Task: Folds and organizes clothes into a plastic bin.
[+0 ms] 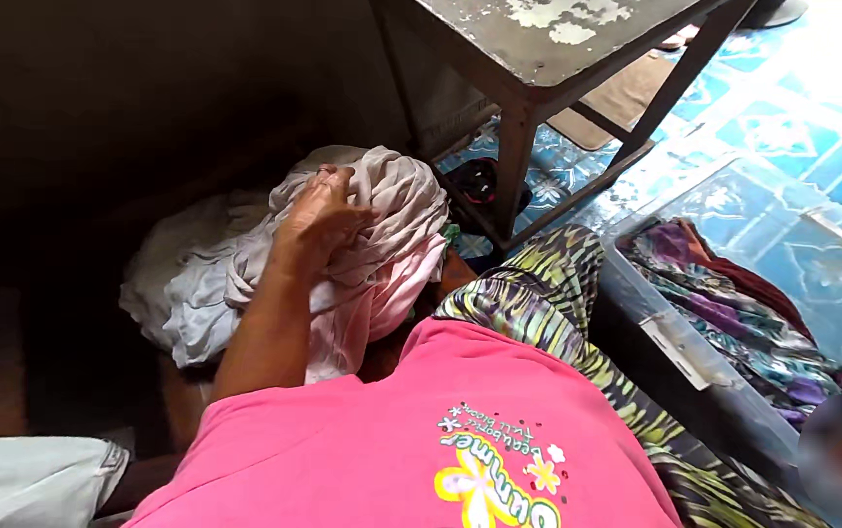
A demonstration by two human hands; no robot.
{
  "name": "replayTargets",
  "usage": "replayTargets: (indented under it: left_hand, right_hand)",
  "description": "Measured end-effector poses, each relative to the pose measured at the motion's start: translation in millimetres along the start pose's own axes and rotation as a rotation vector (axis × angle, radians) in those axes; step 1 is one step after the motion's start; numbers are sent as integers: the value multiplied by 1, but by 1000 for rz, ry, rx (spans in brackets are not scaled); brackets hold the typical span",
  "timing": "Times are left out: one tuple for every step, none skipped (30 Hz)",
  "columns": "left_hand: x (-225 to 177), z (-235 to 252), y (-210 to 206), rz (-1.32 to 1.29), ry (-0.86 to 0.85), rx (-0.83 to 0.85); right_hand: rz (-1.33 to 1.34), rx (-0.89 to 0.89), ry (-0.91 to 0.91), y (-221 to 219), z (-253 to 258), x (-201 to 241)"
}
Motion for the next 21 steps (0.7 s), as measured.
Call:
replayTargets:
  left_hand:
    - [5, -4, 7, 76, -13, 43]
    - [12, -9, 12, 140, -8, 71]
    - [18, -17, 15, 193, 21, 80]
    - [24, -26, 15, 237, 63, 77]
    - [28, -35, 13, 297, 117, 70]
    - [28, -44, 9, 372, 182, 76]
    - [26, -47, 6, 390, 242, 76]
    - [17, -49, 8, 352, 275, 59]
    - [8, -49, 12, 285, 266, 28]
    - [3, -48, 17, 173, 199, -16]
    - [-3, -45, 22, 29, 96, -58]
    - [-10, -41, 27, -116, -31, -92]
    - [-23, -40, 31, -254, -177, -127]
    - [-43, -40, 34, -397, -307, -135]
    - [-67, -41, 35, -556, -425, -117]
    - [-95, -45, 32, -695, -520, -91]
    - [-123, -49, 28, -815, -616, -67]
    - [-151, -52, 22, -941, -723, -26]
    - [-178, -55, 16, -1072, -828, 46]
    - [-204, -60, 10, -1187, -917, 139]
    - [-229, -65, 4, -1281, -984, 221]
  right_hand:
    - [1, 1, 0, 2, 1, -2]
    - [2, 4, 23, 3, 5, -8]
    - [0, -4, 47, 2, 13, -18]
    - [0, -5, 66, 2, 19, -26]
    - [8, -1, 68, 3, 16, -26]
    - [12, -21, 72, 3, 13, -24]
    - [17, -54, 90, 2, 11, -21]
    - [26, -89, 122, 1, 9, -18]
    - [28, -117, 144, 0, 7, -14]
    - [34, -138, 154, 0, 5, -9]
    - [52, -156, 162, 1, 3, -4]
    - [85, -178, 175, 1, 1, 1]
    - [136, -196, 200, -1, 1, 6]
    - [203, -200, 231, -2, -1, 12]
    - [281, -201, 264, -5, -5, 19]
    - [367, -188, 292, -6, -10, 28]
    - [460, -164, 326, -8, -17, 39]
    - [541, -128, 385, -9, -25, 50]
    - [605, -79, 464, -11, -33, 60]
    - [650, -29, 560, -13, -41, 70]
    - [684, 20, 657, -14, -49, 80]
Point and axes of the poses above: each hand's wrist, its own z-axis towards the middle knuckle, its own y-axis out of the back of the hand, x = y × z, the point moved 2 cm from there along z, towards the middle knuckle, and after that the axes turned 7 degrees about -z, right-handed, at the moved point
